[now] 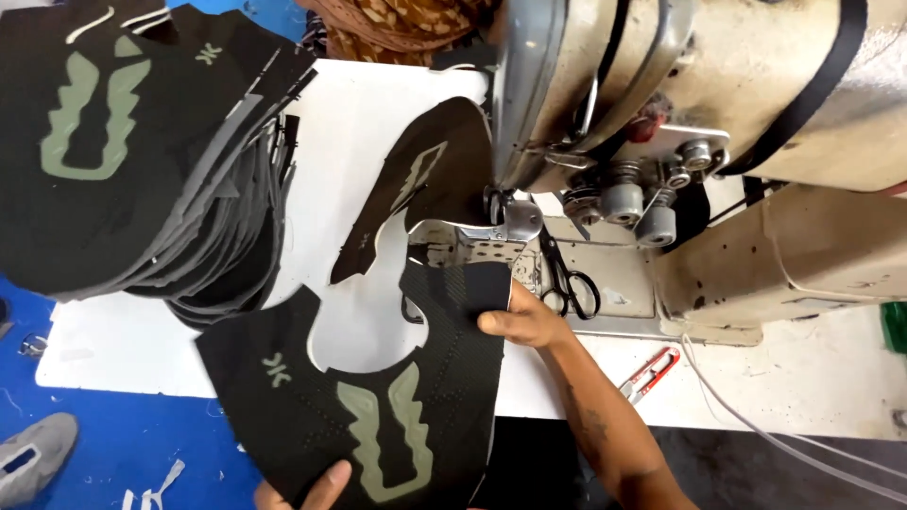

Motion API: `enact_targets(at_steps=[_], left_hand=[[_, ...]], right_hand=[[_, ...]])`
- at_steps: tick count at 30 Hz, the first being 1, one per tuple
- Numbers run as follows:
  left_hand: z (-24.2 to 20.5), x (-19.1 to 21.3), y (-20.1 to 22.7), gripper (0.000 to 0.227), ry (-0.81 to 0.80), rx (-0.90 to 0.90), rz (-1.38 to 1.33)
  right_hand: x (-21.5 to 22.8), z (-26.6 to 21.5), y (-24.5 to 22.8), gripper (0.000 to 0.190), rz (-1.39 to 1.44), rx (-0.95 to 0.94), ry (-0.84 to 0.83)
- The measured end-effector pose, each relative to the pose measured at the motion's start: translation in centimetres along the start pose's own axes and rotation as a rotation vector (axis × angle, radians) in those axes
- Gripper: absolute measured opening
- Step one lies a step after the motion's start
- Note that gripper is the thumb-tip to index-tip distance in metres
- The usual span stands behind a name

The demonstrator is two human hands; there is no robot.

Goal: The person stitches together shoe upper components using an industrial sewing machine.

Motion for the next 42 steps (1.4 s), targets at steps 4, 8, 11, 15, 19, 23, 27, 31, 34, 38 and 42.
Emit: enact_targets(at_steps=[4,8,11,15,19,23,27,31,34,38,42], left_hand=[[1.4,0.6,4.3,0.046,0.153,0.139,-0.059],[3.4,0.9,7.6,0.046,0.091,0.256,0.035],[3.2,0.9,5.9,0.047,0.077,0.259,0.013],[3.1,0.6,5.1,0.042,0.111,0.378,-0.064],[3.9,1.2,4.4,0.042,0.106,0.311,-0.095],[4.6,1.4,5.7,0.045,0.150,0.312,-0.099],[7.8,-0.5,13.1,0.045,0.160,0.247,-0.214],[9.1,-0.6,14.5,0.037,0.250,0.141,-0.106],[9.2,-0.2,15.2,0.030,0.217,0.060,0.263],[8.7,-0.2,12.5,0.031,0.273,0.038,0.377],[9.5,0.3,13.5,0.038,0.249,0.127,0.341]], right_hand=[[-1.7,-0.2,-0.8,0.054,0.041,0.125,-0.104],[-4.8,0.2,-3.4,0.022,0.143,0.052,-0.148],[-5.2,0.0,-4.3,0.024,0.071,0.066,-0.201],[-4.7,0.4,-4.2,0.023,0.096,0.053,-0.173],[-4.6,0.5,-4.6,0.023,0.175,0.093,-0.156],[-3.9,0.5,-3.9,0.024,0.241,0.053,-0.107],[-2.7,1.2,-3.3,0.027,0.167,0.025,-0.021],[-2.6,1.0,-2.6,0.043,-0.075,0.070,-0.058],[-3.1,0.5,-3.3,0.047,-0.155,0.120,-0.054],[-2.6,0.9,-4.0,0.047,-0.195,0.102,-0.041],[1.1,-0.6,-4.8,0.038,-0.242,0.315,-0.095]])
Point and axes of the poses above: each hand's wrist, its own z-axis towards the middle knuckle, its own x-axis out of the back of the hand, y = z × x, the point moved 8 cm from there along z, towards the middle knuckle, and after that the axes turned 15 degrees about z, right-handed, at the moved point
